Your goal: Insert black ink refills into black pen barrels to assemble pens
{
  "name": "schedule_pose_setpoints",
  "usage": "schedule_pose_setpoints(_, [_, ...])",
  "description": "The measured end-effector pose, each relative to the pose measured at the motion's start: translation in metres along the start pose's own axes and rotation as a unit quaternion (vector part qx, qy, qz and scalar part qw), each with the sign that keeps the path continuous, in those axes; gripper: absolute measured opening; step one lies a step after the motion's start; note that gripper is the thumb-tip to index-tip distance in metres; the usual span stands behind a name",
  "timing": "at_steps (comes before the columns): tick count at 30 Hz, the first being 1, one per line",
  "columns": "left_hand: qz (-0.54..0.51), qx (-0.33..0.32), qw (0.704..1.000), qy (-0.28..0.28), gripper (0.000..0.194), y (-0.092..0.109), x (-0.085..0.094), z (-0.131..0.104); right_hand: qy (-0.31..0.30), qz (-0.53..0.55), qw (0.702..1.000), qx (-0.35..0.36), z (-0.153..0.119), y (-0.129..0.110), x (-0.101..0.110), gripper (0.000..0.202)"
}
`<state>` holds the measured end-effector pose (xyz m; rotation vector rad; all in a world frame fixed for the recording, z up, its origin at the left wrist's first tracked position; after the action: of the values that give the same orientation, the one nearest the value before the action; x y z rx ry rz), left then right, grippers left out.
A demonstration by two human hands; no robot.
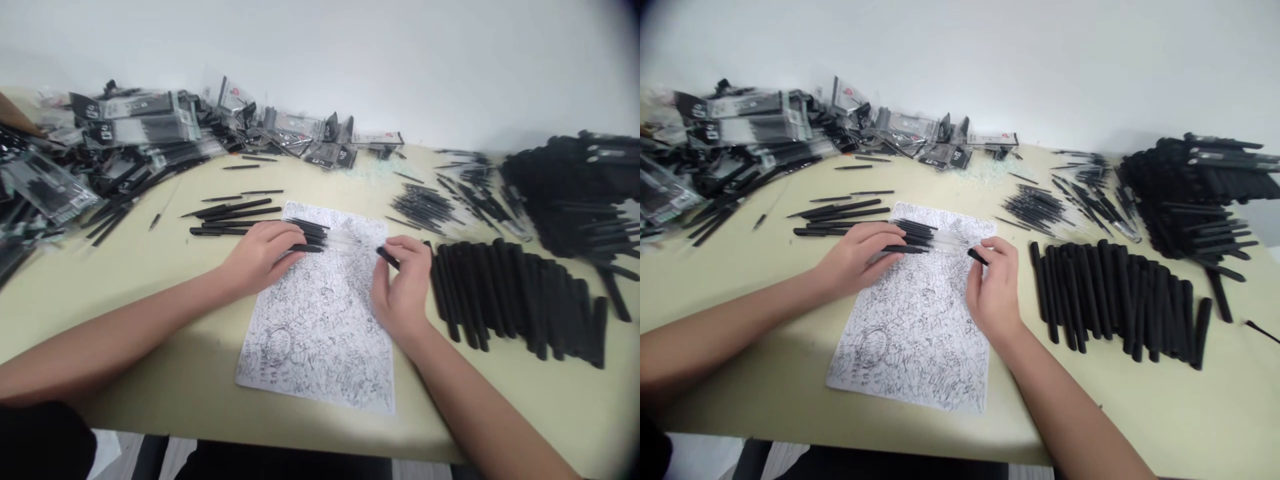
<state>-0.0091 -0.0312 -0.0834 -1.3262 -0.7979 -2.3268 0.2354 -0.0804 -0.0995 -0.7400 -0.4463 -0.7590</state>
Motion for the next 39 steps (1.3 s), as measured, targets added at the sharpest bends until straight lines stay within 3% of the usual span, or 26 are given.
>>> schedule_pose_setpoints(8, [-0.011, 0.001, 1.000, -0.001, 0.018, -0.007, -0.010, -0.006, -0.090, -0.110, 0.990, -0.024, -0.005, 0.013, -0.007, 0.038])
schedule_pose_setpoints(13, [-0.020, 0.019, 0.999, -0.016, 0.018, -0.007, -0.008, -0.005, -0.125, -0.113, 0.984, -0.047, -0.006, 0.013, -0.008, 0.038])
schedule_pose_setpoints(39, [-0.048, 0.021, 0.996, -0.079, 0.020, -0.005, -0.007, -0.007, -0.150, -0.037, 0.984, -0.085, -0.001, 0.017, -0.005, 0.030])
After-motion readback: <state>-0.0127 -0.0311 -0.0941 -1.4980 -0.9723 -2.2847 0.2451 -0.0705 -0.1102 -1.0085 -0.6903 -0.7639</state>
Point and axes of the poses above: each hand's wrist, its own z-axis towards the middle knuckle, its own x-axis out of the back of the hand, y = z × x, the point moved 2 cm from there along z, towards the middle knuckle, and after that the axes turned 5 degrees about -y, right-handed, at the moved point
